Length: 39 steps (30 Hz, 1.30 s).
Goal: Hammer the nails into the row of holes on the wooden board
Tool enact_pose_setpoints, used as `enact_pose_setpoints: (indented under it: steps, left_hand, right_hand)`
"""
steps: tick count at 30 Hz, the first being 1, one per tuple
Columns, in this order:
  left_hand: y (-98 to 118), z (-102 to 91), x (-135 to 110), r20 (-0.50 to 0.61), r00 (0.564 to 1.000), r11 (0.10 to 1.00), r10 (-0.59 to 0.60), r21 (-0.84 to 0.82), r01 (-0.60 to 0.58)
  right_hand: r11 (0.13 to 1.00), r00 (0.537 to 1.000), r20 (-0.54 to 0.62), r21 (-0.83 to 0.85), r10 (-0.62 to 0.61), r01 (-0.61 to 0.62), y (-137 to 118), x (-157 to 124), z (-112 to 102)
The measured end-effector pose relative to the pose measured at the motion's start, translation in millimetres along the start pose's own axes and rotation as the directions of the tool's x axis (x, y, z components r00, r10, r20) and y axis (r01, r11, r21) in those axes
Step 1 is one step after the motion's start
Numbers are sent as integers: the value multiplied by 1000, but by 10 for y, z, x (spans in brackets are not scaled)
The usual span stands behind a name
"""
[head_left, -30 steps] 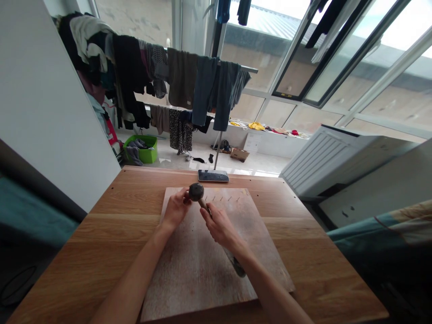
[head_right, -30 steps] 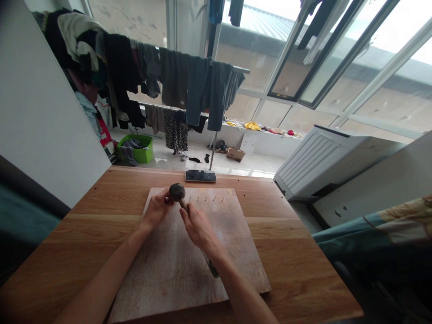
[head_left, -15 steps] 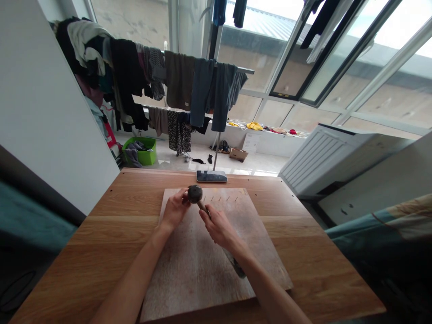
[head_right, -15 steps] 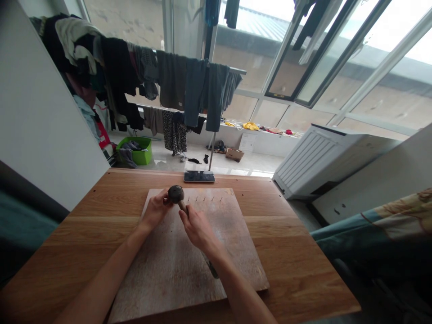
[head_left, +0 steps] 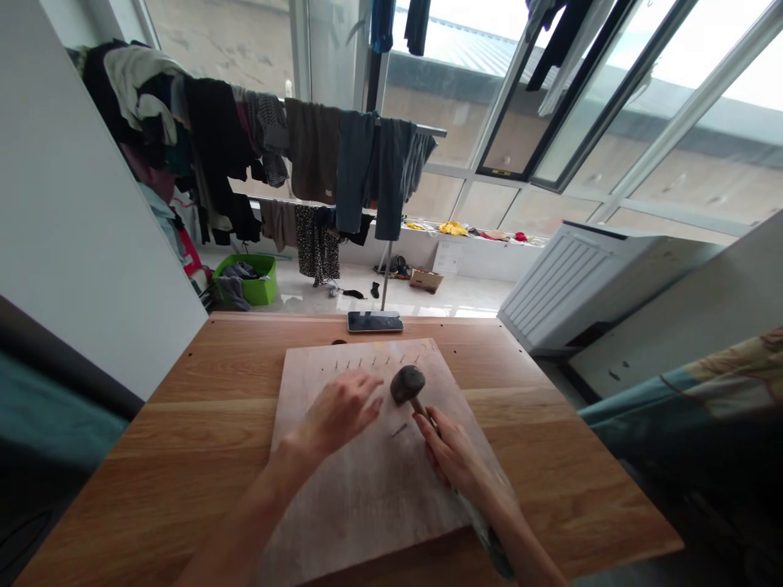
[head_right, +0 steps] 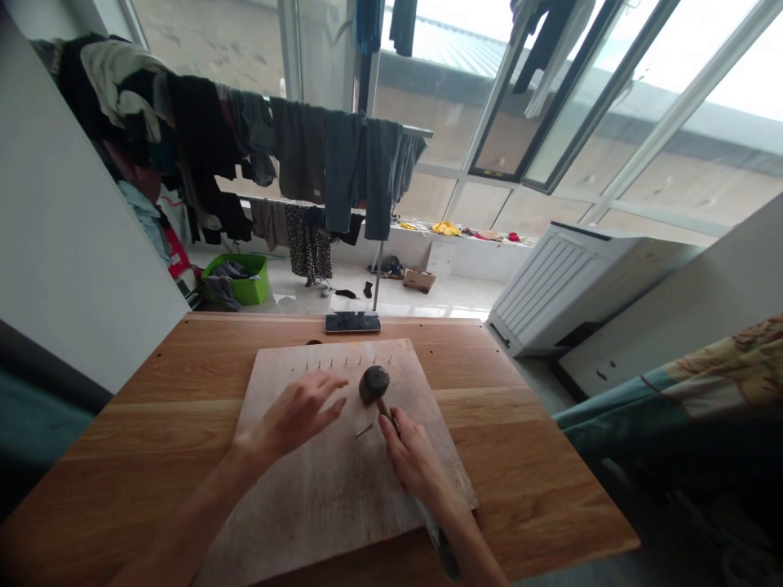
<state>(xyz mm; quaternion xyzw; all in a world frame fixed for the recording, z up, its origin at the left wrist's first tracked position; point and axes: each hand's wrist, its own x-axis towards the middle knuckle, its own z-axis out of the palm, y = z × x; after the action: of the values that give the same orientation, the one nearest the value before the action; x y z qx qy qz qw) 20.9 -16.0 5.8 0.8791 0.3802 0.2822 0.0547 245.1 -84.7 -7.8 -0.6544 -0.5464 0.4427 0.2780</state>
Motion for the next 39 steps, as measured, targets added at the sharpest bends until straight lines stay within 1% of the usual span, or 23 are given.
enact_pose_setpoints:
  steps: [1, 3, 4, 6, 9, 11, 13, 16, 18, 19, 21, 23, 24, 25, 28, 30, 32, 39]
  left_hand:
    - [146, 13, -3, 79, 995, 998, 60, 24, -62]
    - [415, 77, -16, 196, 974, 987, 118, 82, -136]
    - [529, 124, -22, 236, 964, 981, 124, 113, -154]
    - [706, 228, -30, 282, 954, 972, 105, 174, -158]
    - [856, 357, -16, 314, 948, 965, 55, 229, -132]
    - [895, 397, 5, 325, 945, 966, 39, 231, -119]
    - [885, 389, 24, 324, 945, 972, 43, 206, -115]
    - [744, 286, 31, 311, 947, 987, 78, 113, -118]
    - [549, 174, 19, 287, 953, 994, 92, 27, -104]
    - [424, 113, 9, 263, 961, 997, 81, -14, -80]
    - [133, 0, -17, 192, 981, 996, 19, -94, -1]
    - [-179, -81, -49, 79, 992, 980, -98, -167, 110]
    - [-327, -106, -68, 16, 985, 966, -173, -194, 172]
    - [-463, -120, -88, -44, 967, 948, -250, -216, 235]
    - [-755, -106, -155, -180, 881, 884, -437, -267, 383]
    - [-845, -72, -195, -216, 835, 849, -507, -293, 439]
    - [-876, -40, -224, -217, 814, 829, -538, -310, 465]
    - [-884, -6, -242, -199, 808, 814, -554, -334, 476]
  right_hand:
    - [1000, 1000, -12, 18, 9, -8, 18, 5, 7]
    - [998, 999, -28, 57, 24, -22, 31, 23, 29]
    - [997, 999, -34, 71, 25, -23, 33, 33, 39]
    - [996, 999, -51, 90, 8, -4, 43, 49, 51]
    - [995, 997, -72, 95, -36, 43, 80, 57, 51]
    - [995, 996, -78, 81, -51, 57, 104, 59, 49]
    - [996, 996, -78, 69, -53, 59, 116, 61, 51]
    - [994, 998, -69, 107, -11, 19, 113, 63, 62]
    - [990, 998, -56, 143, 23, -15, 105, 63, 68]
    - [988, 998, -51, 153, 31, -23, 102, 62, 70]
    - [988, 999, -45, 155, 28, -21, 100, 61, 70]
    - [988, 999, -39, 156, 25, -19, 104, 61, 70]
    - [987, 999, -37, 158, 25, -19, 106, 62, 70]
    - [987, 999, -36, 162, 26, -20, 108, 62, 70]
    - [985, 999, -33, 172, 29, -23, 106, 60, 71]
    - [984, 999, -28, 172, 43, -37, 102, 57, 71]
    - [985, 998, -26, 169, 51, -46, 100, 54, 70]
    - [992, 999, -32, 129, 18, -13, 89, 41, 70]
